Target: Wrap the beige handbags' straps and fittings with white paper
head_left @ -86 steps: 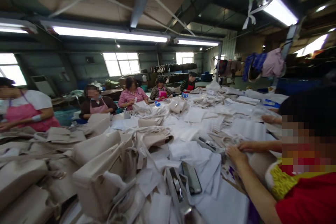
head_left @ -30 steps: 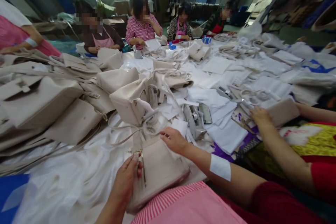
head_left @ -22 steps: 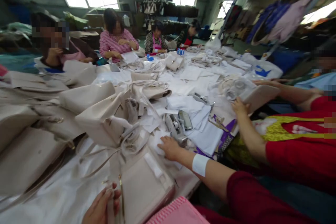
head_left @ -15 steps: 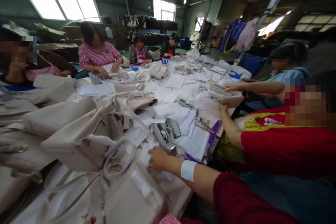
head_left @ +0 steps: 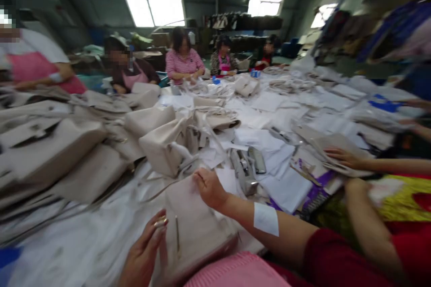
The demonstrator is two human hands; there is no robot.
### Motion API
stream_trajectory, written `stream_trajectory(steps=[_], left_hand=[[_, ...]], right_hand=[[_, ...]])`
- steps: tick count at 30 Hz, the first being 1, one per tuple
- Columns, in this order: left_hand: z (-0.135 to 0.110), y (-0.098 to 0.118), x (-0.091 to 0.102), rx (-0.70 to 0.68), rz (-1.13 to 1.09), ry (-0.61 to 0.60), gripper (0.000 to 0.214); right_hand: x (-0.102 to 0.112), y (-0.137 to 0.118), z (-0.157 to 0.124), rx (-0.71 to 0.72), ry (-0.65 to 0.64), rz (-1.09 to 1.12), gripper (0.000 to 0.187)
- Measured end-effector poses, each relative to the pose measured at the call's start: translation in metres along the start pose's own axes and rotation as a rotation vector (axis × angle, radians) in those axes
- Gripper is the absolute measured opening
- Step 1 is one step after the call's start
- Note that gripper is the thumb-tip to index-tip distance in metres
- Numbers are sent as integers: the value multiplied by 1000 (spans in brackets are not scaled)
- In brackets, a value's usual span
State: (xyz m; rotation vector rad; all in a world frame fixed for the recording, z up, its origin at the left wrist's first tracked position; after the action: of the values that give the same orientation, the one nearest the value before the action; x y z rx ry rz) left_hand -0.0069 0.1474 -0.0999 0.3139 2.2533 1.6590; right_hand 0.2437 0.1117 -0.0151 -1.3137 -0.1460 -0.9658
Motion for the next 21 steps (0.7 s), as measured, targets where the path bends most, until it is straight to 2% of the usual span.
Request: stream_trajectory(steps=[3,6,8,10,13,16,19,21], left_hand=[[-13,25,-11,-90,23,-42,36],[-18,27,-9,-81,-15,-29,36],[-22,23,-2,-90,-27,7,38],[-25,19,3,-111,-4,26,38],[-26,16,12,-169,105,98,36],[-24,21,24,-233,215,241,45],[-20,26,33,-239,245,349,76],[-18,28,38,-230,249,399,84]], right_hand=[[-64,-16,-28,-98,-207,225,25],[-116,-23,-62,-276,-417,609,23],[-138,-31,-79,-394,-566,884,29],[-149,-38,-89,-486,-685,1043,37],[-155,-42,-93,-562,-753,1101,37],[-156,-47,-90,-570,-711,1168,35],[-155,-46,-87,-555,-616,1201,34],[-154,-41,-85,-525,-577,1152,35]])
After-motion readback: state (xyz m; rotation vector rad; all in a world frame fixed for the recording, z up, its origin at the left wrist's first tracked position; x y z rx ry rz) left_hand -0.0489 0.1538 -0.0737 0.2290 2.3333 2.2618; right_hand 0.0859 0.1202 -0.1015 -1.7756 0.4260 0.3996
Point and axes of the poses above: each hand's wrist, its own z-axis towards the middle knuckle, its own x-axis out of the back of the hand, y = z × x, the point moved 9 cm from there along z, towards the middle knuckle, and after that the axes turned 10 degrees about -z, right-handed, at the moved point
